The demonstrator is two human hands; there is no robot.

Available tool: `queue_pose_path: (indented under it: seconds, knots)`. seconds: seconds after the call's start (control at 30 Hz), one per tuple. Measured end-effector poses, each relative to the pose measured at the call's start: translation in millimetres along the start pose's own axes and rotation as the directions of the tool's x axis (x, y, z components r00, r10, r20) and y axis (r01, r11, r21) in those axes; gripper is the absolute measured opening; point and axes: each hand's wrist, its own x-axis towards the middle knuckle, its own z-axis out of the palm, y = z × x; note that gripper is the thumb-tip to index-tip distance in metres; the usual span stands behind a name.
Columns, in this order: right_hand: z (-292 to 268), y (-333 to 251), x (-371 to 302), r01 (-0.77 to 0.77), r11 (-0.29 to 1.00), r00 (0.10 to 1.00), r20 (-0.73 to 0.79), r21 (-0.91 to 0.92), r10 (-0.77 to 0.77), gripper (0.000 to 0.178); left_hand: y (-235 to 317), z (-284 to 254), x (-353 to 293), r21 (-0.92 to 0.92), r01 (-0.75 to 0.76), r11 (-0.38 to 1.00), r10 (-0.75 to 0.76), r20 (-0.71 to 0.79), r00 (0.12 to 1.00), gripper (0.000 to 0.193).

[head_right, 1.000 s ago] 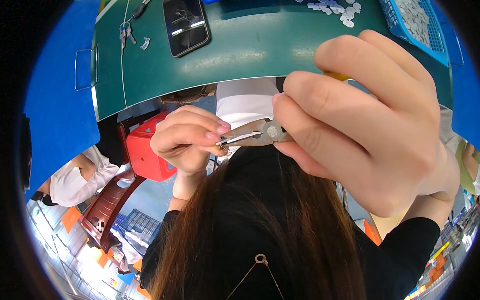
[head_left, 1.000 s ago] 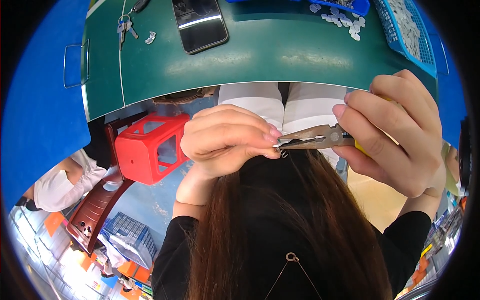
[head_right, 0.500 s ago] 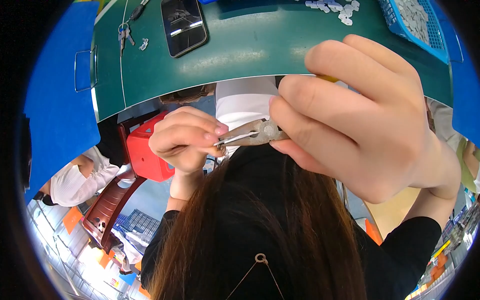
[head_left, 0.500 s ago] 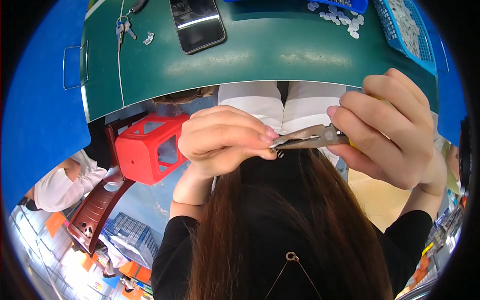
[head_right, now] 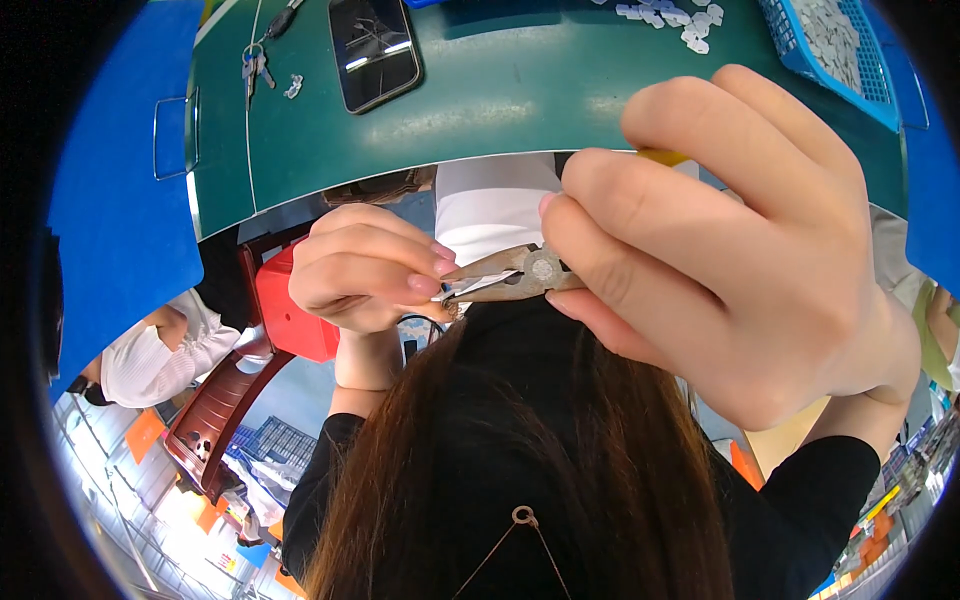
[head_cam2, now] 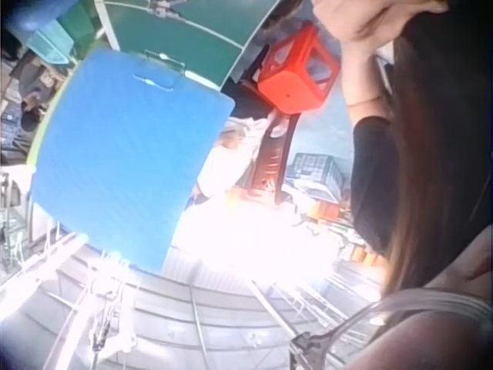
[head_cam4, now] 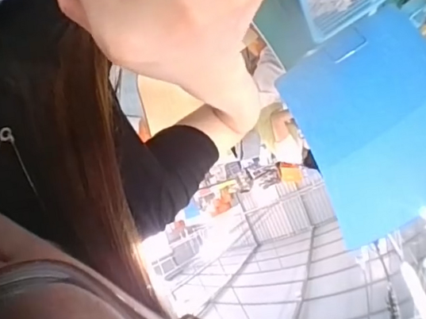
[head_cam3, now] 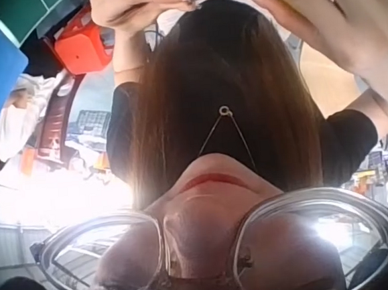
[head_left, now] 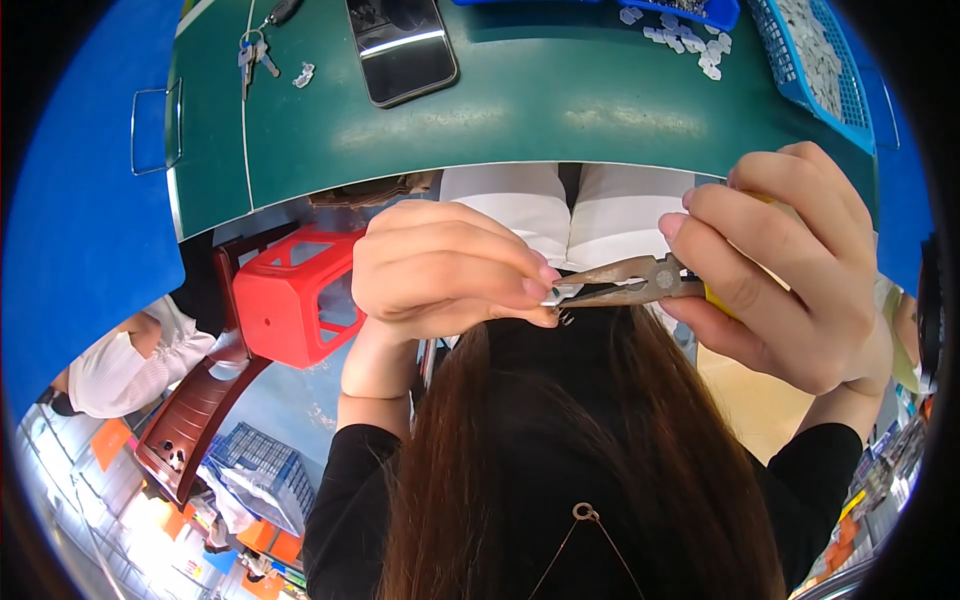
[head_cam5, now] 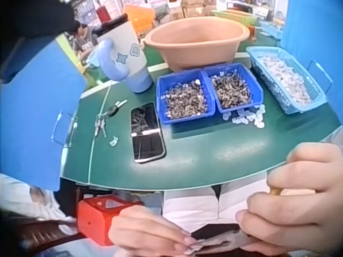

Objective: Assembling small metal pins into white plastic parts using needle-nose pliers at a workbench.

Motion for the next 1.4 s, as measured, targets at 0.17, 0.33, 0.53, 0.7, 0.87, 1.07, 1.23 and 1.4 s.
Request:
queue_pose_path:
  seconds: [0.17, 0.33, 0.53, 0.7, 0.87, 1.07, 1.23, 1.4]
  knots:
    - [-4, 0, 5, 0.104, 0.993, 0.994, 0.035, -0.058, -0.102, 0.038, 2, -2, 3, 0.018, -0.004, 1.0, 0.004, 0.038, 0.999, 0.022]
    - [-7, -17, 15, -0.001, 0.984, 0.999, -0.034, -0.176, -0.006, 0.039, 4, -1, 6, 0.009, 0.031, 0.999, -0.031, 0.068, 0.997, 0.021]
    - [-7, -17, 14, 0.014, 0.98, 1.0, -0.022, -0.201, -0.019, 0.038, 4, 0, 6, 0.005, 0.04, 0.999, -0.041, 0.079, 0.996, 0.021]
    - [-8, -23, 11, -0.02, 0.969, 1.0, -0.008, -0.247, 0.018, 0.038, 5, 0, 4, 0.03, 0.047, 0.998, -0.049, 0.05, 0.998, 0.02]
    - [-8, -21, 13, -0.047, 0.972, 0.999, -0.01, -0.228, 0.046, 0.039, 4, 1, 4, 0.029, 0.035, 0.999, -0.036, 0.035, 0.999, 0.021]
    - [-7, -16, 13, 0.014, 0.974, 0.998, -0.05, -0.228, -0.026, 0.037, 5, -1, 7, 0.033, 0.038, 0.999, -0.039, 0.054, 0.998, 0.021]
    - [-9, -15, 15, 0.007, 0.991, 1.0, -0.011, -0.132, -0.008, 0.038, 5, -1, 7, 0.019, 0.019, 1.0, -0.02, 0.066, 0.998, 0.02]
    - [-6, 3, 6, 0.112, 0.99, 0.994, 0.017, -0.089, -0.111, 0.037, 4, 1, 7, 0.034, 0.005, 0.999, -0.008, 0.077, 0.997, 0.02]
